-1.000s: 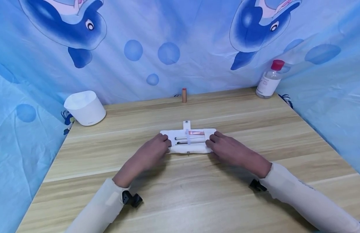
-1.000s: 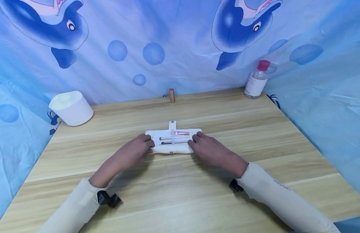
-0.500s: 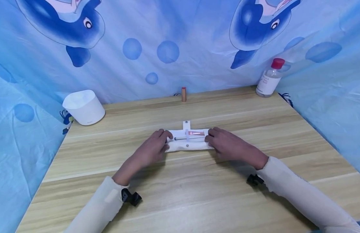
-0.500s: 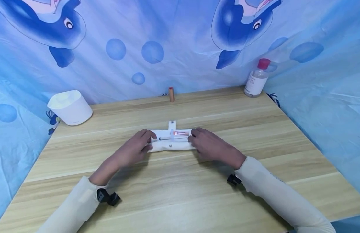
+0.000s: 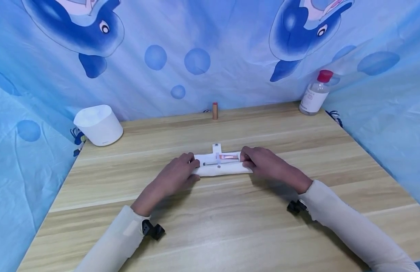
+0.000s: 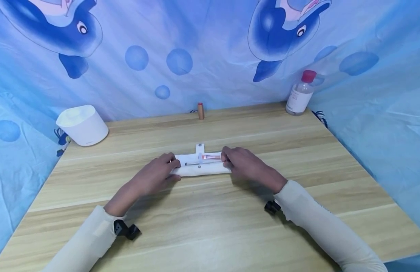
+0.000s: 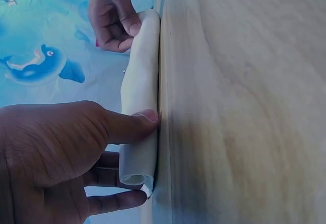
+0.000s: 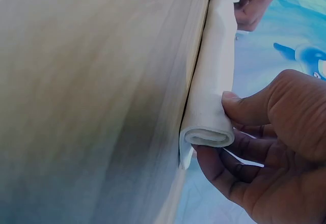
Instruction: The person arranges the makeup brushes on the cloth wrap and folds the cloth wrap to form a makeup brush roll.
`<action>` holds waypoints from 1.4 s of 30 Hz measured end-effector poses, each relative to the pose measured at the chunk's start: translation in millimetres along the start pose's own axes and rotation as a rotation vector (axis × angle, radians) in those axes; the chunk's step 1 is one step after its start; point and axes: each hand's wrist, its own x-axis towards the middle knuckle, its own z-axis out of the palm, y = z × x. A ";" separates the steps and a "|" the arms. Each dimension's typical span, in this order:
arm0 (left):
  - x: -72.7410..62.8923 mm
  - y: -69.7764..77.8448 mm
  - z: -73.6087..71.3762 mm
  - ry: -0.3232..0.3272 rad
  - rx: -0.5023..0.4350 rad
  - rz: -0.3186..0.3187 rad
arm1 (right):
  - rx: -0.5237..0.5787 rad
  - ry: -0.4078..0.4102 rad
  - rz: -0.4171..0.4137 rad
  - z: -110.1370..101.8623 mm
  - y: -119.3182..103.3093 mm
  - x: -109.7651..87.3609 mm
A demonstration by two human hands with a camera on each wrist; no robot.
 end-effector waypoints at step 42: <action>5.3 -10.9 14.3 0.155 -0.209 -0.048 | -0.185 -0.058 -0.203 2.2 -3.6 -1.3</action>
